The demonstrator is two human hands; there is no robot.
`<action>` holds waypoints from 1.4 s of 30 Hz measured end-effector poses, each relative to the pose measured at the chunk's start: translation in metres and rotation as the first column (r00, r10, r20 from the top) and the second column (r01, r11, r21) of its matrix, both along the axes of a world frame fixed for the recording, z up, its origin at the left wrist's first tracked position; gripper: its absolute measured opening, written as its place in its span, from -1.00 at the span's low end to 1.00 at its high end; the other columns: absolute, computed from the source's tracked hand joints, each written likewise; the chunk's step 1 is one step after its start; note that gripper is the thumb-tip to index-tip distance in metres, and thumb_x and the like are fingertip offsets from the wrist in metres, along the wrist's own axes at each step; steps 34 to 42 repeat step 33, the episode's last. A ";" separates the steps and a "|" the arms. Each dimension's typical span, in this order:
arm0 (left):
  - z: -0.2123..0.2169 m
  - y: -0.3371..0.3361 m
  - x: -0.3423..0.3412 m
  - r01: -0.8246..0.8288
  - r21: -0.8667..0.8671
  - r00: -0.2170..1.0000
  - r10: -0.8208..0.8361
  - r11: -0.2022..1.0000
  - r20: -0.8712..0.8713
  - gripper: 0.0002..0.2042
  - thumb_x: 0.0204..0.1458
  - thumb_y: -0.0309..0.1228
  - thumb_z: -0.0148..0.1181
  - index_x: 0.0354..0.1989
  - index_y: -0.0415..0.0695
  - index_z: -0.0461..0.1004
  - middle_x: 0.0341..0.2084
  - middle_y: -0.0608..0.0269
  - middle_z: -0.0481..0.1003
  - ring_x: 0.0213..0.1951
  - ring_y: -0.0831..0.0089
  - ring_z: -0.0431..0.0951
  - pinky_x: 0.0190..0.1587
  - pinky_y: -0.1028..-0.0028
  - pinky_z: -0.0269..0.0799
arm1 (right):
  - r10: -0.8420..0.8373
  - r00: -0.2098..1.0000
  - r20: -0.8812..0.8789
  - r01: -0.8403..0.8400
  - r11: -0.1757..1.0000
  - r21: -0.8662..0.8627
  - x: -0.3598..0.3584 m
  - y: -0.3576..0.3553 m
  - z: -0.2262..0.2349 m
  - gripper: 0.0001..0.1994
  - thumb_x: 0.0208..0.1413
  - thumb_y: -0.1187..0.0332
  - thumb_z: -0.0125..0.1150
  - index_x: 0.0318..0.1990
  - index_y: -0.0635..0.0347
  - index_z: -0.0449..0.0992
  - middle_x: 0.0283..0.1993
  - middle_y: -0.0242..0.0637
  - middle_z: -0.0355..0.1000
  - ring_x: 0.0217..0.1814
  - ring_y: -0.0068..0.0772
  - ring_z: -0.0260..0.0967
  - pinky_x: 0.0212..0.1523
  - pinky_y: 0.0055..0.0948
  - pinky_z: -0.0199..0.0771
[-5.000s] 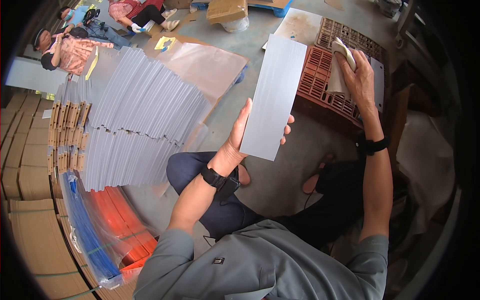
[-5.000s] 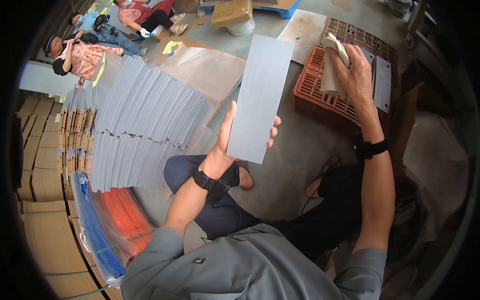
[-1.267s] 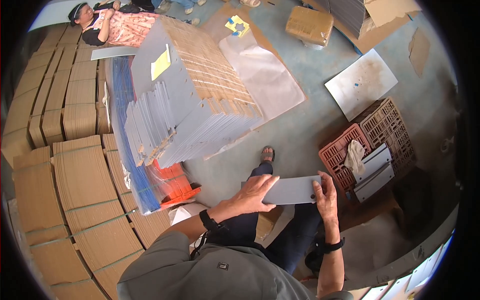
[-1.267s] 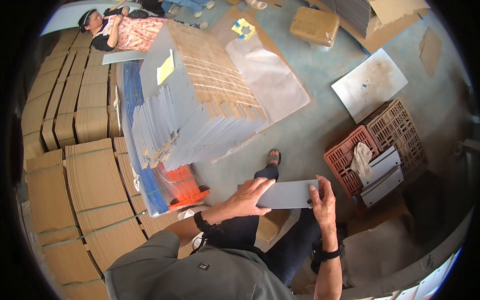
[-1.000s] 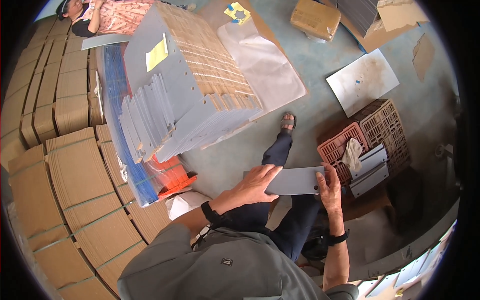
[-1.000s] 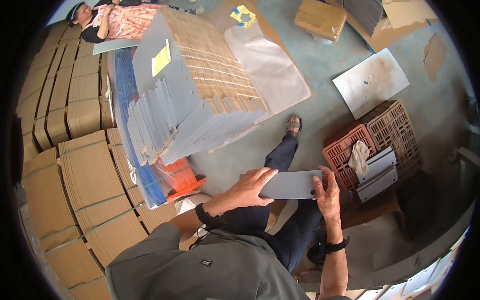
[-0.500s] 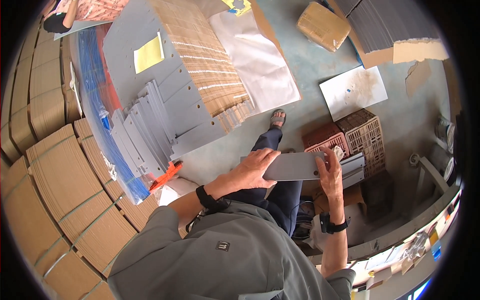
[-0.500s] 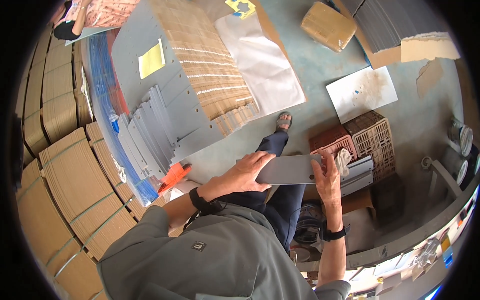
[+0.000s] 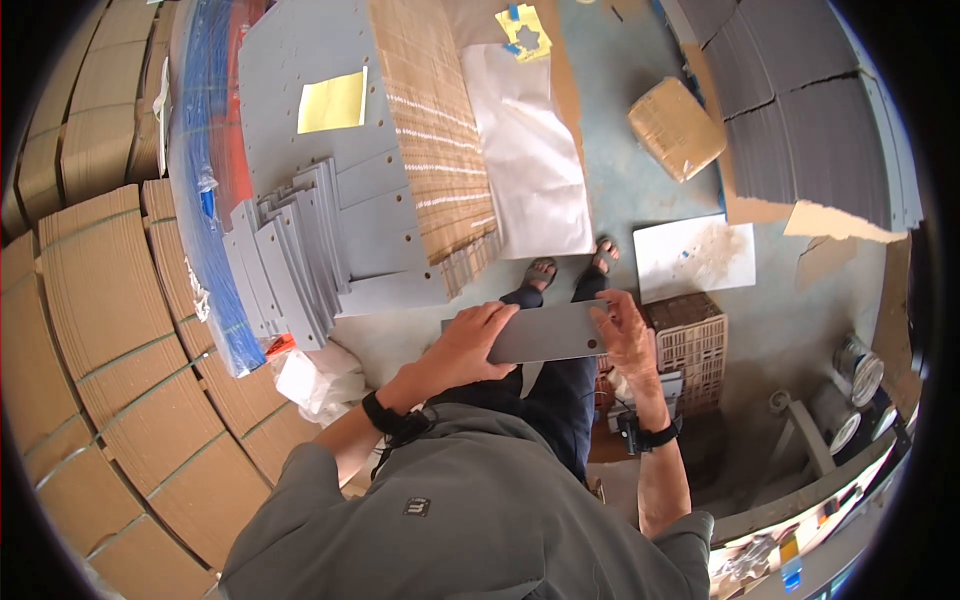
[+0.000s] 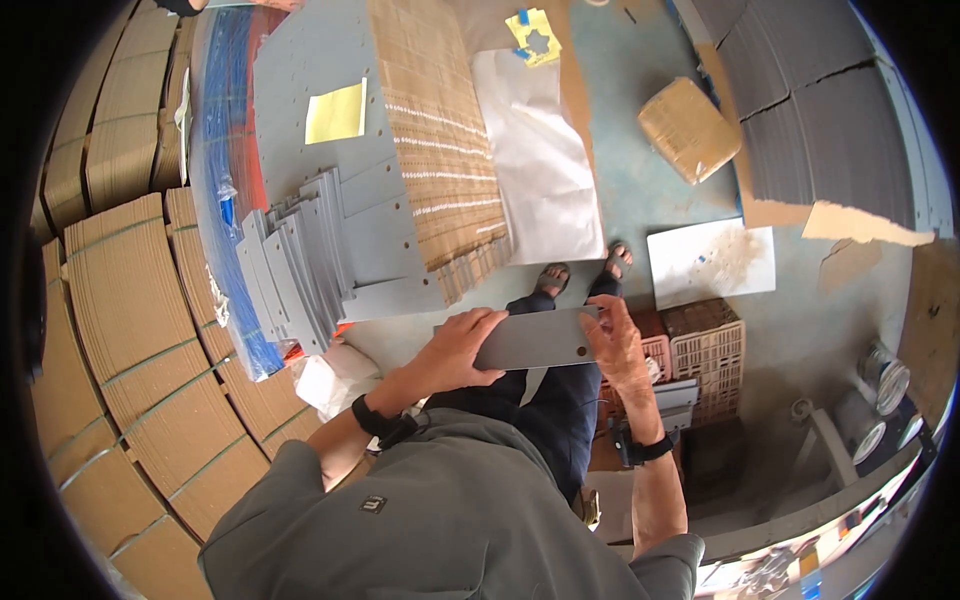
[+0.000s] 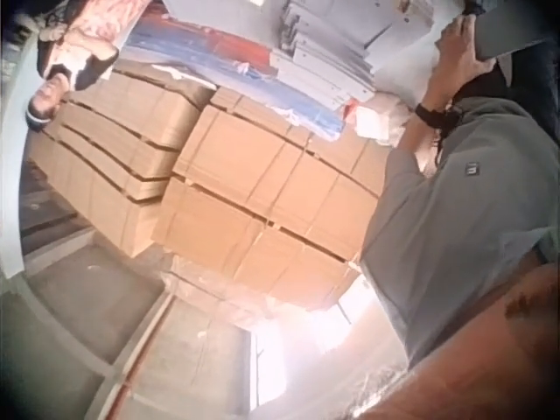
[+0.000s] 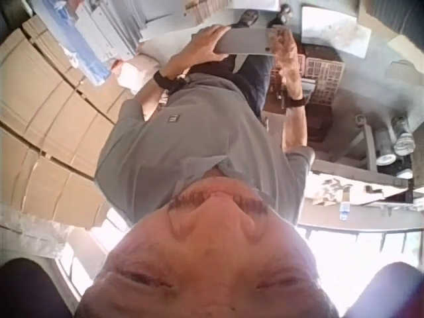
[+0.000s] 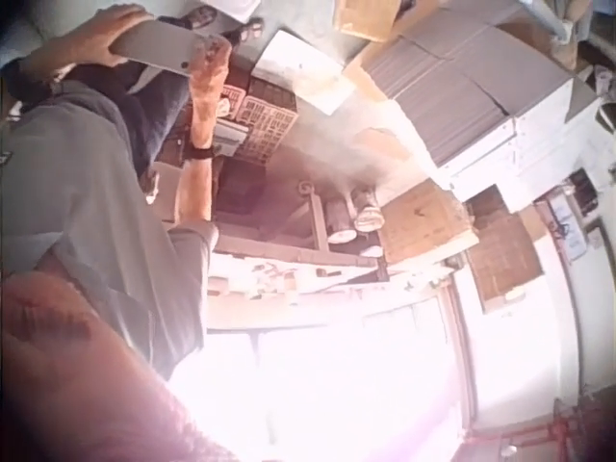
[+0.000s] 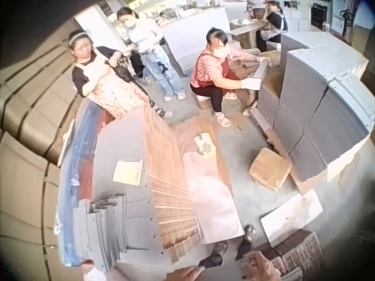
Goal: Sanding the edges of white furniture panels and wiping them clean with a cloth in a factory workshop.
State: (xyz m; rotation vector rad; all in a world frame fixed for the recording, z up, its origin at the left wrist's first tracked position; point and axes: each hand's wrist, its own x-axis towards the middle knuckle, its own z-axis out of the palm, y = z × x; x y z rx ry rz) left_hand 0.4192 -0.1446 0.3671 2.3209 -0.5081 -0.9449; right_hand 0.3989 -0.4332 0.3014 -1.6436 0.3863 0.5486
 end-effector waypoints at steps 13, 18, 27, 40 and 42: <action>0.015 -0.001 0.024 -0.261 -0.116 0.965 0.261 0.958 -0.008 -0.15 -0.12 -0.21 0.43 0.38 -0.16 0.18 0.23 -0.04 0.32 0.26 -0.03 0.32 0.37 0.07 0.17 | 0.311 0.949 0.053 -0.313 0.913 0.261 0.104 -0.019 0.039 -0.71 0.37 0.23 0.23 0.10 0.19 0.51 -0.40 -0.61 0.25 -0.36 -0.79 0.15 -0.38 -0.64 0.20; -0.003 0.005 -0.006 -0.496 -0.248 0.867 0.488 0.832 -0.097 -0.19 -0.11 -0.22 0.45 0.32 -0.21 0.20 0.17 -0.09 0.31 0.22 -0.05 0.36 0.26 0.19 0.36 | 0.260 0.949 -0.180 -0.182 0.915 0.360 0.138 -0.012 0.019 -0.59 0.43 0.07 0.12 0.17 0.23 0.49 -0.15 -0.33 0.55 -0.25 -0.60 0.52 -0.22 -0.60 0.55; -0.039 -0.016 -0.007 -0.755 -0.113 0.656 0.748 0.646 -0.104 -0.20 -0.10 -0.22 0.48 0.31 -0.24 0.22 0.14 -0.11 0.32 0.20 -0.06 0.37 0.26 0.19 0.35 | 0.512 0.830 -0.223 -0.523 0.852 0.009 0.268 -0.008 -0.074 -0.57 0.34 0.07 0.22 0.10 0.27 0.51 -0.12 -0.19 0.56 -0.26 -0.39 0.58 -0.25 -0.44 0.64; -0.093 -0.079 0.004 -0.998 0.048 0.018 0.892 0.045 -0.452 -0.27 0.06 -0.15 0.42 0.34 -0.17 0.22 0.31 -0.02 0.26 0.33 -0.10 0.27 0.40 0.01 0.17 | 0.752 0.626 -0.205 -0.746 0.654 0.122 0.328 0.019 -0.158 -0.57 0.28 0.03 0.28 0.15 0.10 0.51 0.07 -0.12 0.57 -0.11 -0.26 0.62 -0.14 -0.37 0.63; -0.093 -0.079 0.004 -0.998 0.048 0.018 0.892 0.045 -0.452 -0.27 0.06 -0.15 0.42 0.34 -0.17 0.22 0.31 -0.02 0.26 0.33 -0.10 0.27 0.40 0.01 0.17 | 0.752 0.626 -0.205 -0.746 0.654 0.122 0.328 0.019 -0.158 -0.57 0.28 0.03 0.28 0.15 0.10 0.51 0.07 -0.12 0.57 -0.11 -0.26 0.62 -0.14 -0.37 0.63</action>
